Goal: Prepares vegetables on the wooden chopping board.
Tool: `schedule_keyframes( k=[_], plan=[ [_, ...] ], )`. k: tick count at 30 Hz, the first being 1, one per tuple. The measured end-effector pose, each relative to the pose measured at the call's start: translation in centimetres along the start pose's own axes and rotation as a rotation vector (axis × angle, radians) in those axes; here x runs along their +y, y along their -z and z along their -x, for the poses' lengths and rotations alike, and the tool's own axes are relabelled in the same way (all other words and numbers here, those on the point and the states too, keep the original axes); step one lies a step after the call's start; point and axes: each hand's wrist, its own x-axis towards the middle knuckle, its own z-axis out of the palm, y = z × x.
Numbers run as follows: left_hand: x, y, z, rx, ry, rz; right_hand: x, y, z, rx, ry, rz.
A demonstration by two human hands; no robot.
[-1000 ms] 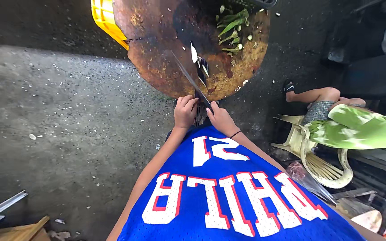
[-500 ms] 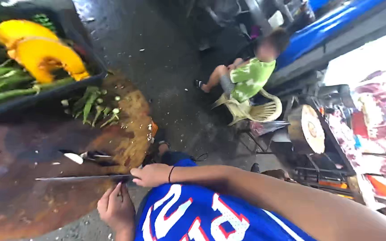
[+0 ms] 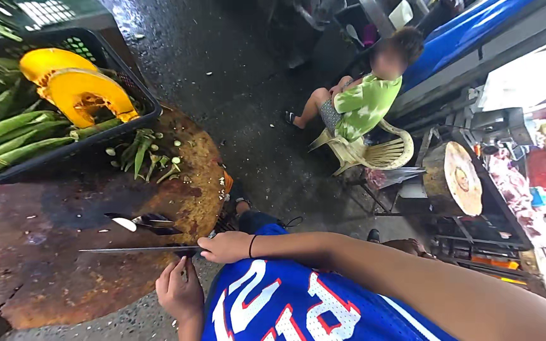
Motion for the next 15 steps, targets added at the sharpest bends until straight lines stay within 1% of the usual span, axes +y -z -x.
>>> schedule_keyframes(
  k=[7, 10, 11, 13, 15],
  plan=[
    [-0.4, 0.0, -0.1, 0.021, -0.001, -0.012, -0.3, -0.1, -0.3, -0.019, 0.000, 0.008],
    [-0.4, -0.2, -0.3, 0.014, -0.023, -0.010, -0.9, 0.8, 0.3, -0.023, -0.051, 0.010],
    [-0.3, 0.0, -0.4, 0.006, -0.012, -0.003, -1.2, 1.1, 0.7, -0.026, -0.068, -0.003],
    [-0.1, 0.7, -0.4, -0.038, 0.078, 0.004, -1.7, 1.3, 1.1, -0.034, -0.057, -0.039],
    [-0.6, 1.2, -0.7, -0.070, 0.143, -0.029, -1.6, 1.4, 1.0, 0.018, -0.015, -0.069]
  ],
)
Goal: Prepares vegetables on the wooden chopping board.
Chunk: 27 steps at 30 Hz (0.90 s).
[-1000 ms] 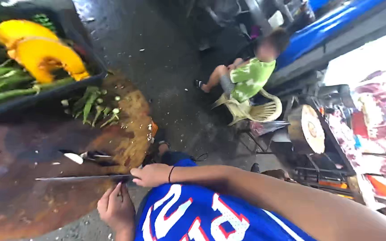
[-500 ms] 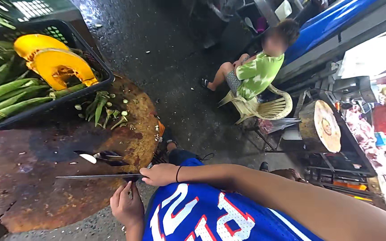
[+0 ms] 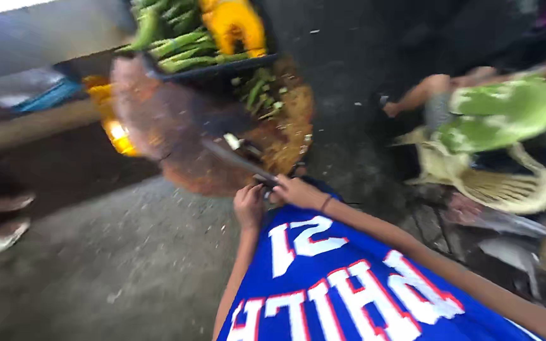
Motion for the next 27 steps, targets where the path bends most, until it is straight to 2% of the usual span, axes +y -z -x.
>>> schedule_keyframes(
  k=[5, 7, 11, 13, 17, 21, 27],
  plan=[
    [-0.4, 1.5, -1.1, -0.020, 0.005, -0.171, 3.1, 0.9, 0.8, 0.166, 0.002, -0.004],
    [-0.7, 2.2, -2.6, -0.057, -0.051, -0.212, 4.6, 1.4, 1.0, 0.199, -0.045, -0.032],
    [-2.3, 2.9, -6.7, -0.165, -0.299, -0.289, 6.2, 2.1, 1.4, 0.220, -0.102, -0.072],
    [-2.9, 3.1, -9.7, -0.273, -0.442, -0.337, 6.6, 2.2, 1.2, 0.207, -0.122, -0.091],
    [-3.8, 3.0, -14.4, -0.476, -0.617, -0.414, 6.0, 1.2, 1.1, 0.154, -0.141, -0.090],
    [-4.5, 1.7, -15.9, -0.427, -0.781, -0.366, 5.0, 1.1, 2.5, 0.180, -0.126, -0.049],
    [-3.2, 1.4, -17.0, -0.458, -0.838, -0.356, 6.5, 1.0, 4.3, 0.211, -0.089, -0.122]
  ],
)
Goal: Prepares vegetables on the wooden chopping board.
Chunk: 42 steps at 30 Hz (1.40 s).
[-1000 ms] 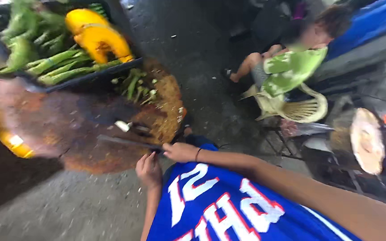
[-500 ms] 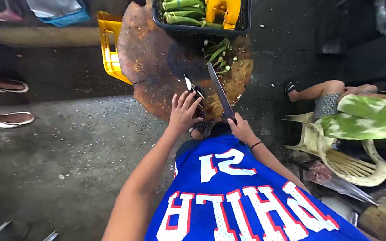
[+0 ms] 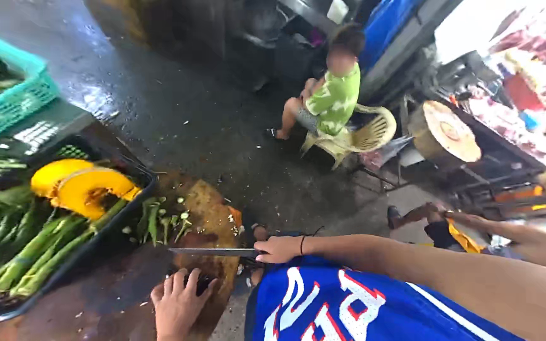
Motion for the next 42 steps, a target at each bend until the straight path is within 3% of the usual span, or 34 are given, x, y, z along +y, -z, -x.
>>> schedule_keyframes(
  k=[5, 8, 12, 19, 25, 28, 31, 34, 38, 42],
  plan=[
    [0.9, 0.4, -2.1, 0.045, -0.075, -0.061, -1.0, 1.6, -0.9, 0.013, -0.059, -0.046],
    [1.9, 1.5, -1.2, -0.008, 0.024, -0.075, -1.4, 1.8, -2.1, 0.018, -0.059, -0.038],
    [1.9, 0.1, 0.0, -0.062, 0.171, -0.074, -0.8, 1.4, -3.8, -0.007, -0.044, -0.028],
    [4.3, -1.2, 0.3, 0.262, 0.390, -0.161, -0.5, 4.2, -5.8, -0.070, -0.020, -0.069],
    [4.4, 0.7, -2.3, 0.230, 0.547, -0.198, -0.1, 8.4, -8.5, -0.098, 0.008, -0.145],
    [3.7, 5.2, -6.2, 0.237, 0.633, -0.178, 0.4, 10.8, -8.9, -0.088, 0.014, -0.196],
    [1.9, 13.4, -13.0, 0.247, 0.687, -0.171, 1.9, 12.8, -8.7, -0.091, 0.002, -0.239],
    [-2.5, 21.9, -21.1, 0.281, 0.695, -0.164, 3.7, 14.7, -8.2, -0.116, -0.015, -0.279],
    [-9.7, 30.8, -32.8, 0.498, 0.646, -0.148, 6.3, 16.3, -6.2, -0.088, -0.023, -0.313],
    [-17.7, 34.4, -40.3, 0.491, 0.595, 0.011, 8.5, 16.4, -4.6, -0.012, -0.070, -0.336]
  ],
)
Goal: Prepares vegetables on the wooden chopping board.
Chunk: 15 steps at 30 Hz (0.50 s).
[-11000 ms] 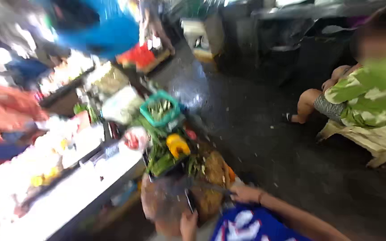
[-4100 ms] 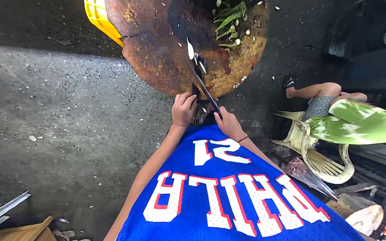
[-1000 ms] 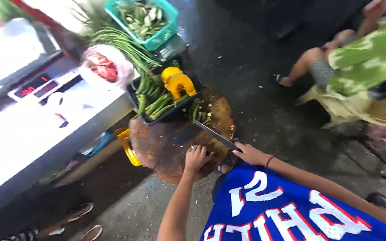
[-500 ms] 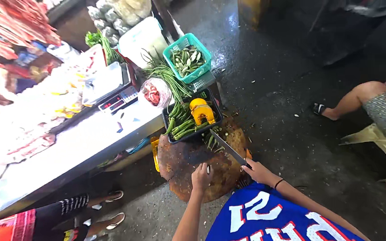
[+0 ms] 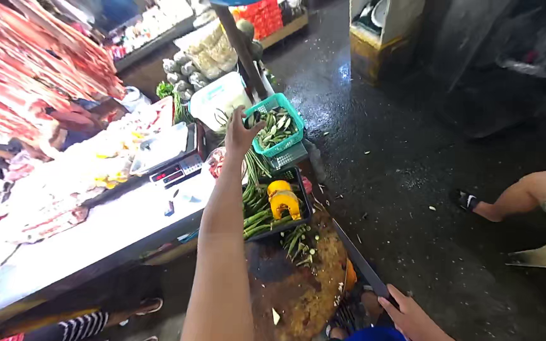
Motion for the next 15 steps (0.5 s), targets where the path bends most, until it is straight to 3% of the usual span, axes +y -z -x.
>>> schedule_keyframes(
  k=[2, 5, 7, 11, 13, 15],
  plan=[
    [-1.6, -1.8, -0.5, 0.033, 0.017, 0.055, 1.1, 0.4, 0.4, 0.008, -0.031, -0.013],
    [-2.4, -5.0, 7.0, 0.068, 0.118, 0.102, 2.0, 1.3, 1.0, 0.065, -0.026, 0.022],
    [-3.0, -7.1, 16.0, 0.087, 0.222, 0.063, 1.2, 2.9, 1.8, 0.108, -0.003, 0.119],
    [-3.3, -7.6, 41.0, 0.148, 0.595, -0.086, 1.8, 5.0, 3.3, 0.059, 0.012, 0.140],
    [-2.0, -6.9, 49.8, 0.053, 0.762, -0.129, 2.3, 5.7, 3.0, 0.040, 0.022, 0.091],
    [-1.8, -7.2, 56.3, -0.132, 0.802, -0.130, 2.2, 6.3, 2.1, -0.024, 0.031, 0.081]
  ],
)
